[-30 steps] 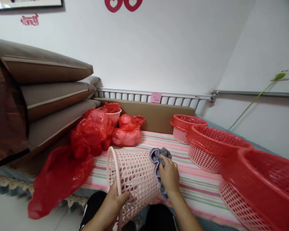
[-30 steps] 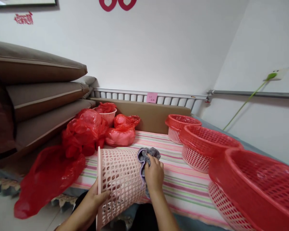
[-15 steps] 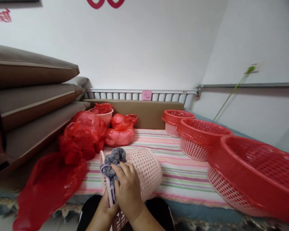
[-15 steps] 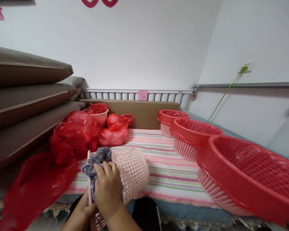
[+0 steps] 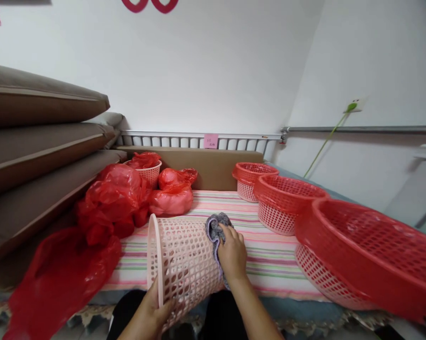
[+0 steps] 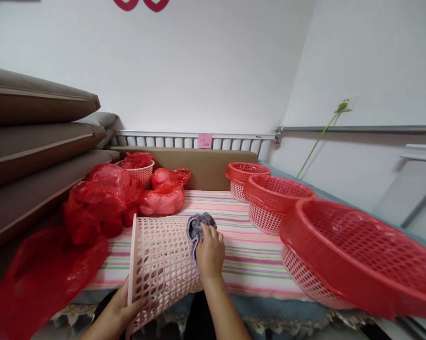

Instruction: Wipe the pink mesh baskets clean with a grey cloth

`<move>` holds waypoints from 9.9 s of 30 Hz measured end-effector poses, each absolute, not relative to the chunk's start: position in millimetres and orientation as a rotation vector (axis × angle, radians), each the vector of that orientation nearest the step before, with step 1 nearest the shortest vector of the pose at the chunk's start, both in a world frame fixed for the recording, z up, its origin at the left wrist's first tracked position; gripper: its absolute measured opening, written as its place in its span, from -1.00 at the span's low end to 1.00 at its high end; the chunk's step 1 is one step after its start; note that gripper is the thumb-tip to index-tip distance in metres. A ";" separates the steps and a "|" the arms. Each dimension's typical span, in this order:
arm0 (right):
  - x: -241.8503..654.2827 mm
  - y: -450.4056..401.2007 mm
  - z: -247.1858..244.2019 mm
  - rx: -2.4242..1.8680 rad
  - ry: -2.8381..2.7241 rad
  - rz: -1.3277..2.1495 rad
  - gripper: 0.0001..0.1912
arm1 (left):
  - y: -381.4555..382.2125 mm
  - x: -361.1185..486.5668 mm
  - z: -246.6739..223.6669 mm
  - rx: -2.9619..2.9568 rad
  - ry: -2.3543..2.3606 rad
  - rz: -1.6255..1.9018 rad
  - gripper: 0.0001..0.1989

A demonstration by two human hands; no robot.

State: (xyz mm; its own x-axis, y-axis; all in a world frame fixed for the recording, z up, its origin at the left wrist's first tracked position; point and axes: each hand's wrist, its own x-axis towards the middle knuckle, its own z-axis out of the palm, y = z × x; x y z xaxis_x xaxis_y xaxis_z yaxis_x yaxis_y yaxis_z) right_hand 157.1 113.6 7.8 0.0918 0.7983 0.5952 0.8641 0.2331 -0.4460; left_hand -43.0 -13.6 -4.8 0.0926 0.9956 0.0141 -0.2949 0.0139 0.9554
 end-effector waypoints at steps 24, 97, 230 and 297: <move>143.9 109.6 19.1 -1.518 -1.733 -0.150 -0.52 | -10.0 -43.3 -51.2 1.117 0.964 1.278 -0.27; 165.4 115.4 27.8 -1.775 -1.744 -0.071 -0.55 | -3.3 -58.4 -42.1 1.295 0.857 1.215 -0.23; 130.4 102.2 10.4 -1.556 -1.781 0.003 -0.44 | 6.4 -37.4 -3.5 0.882 0.781 1.313 -0.07; 166.3 101.4 9.8 -1.657 -1.775 -0.220 -0.48 | -5.5 -49.1 -28.1 1.048 0.774 1.222 -0.01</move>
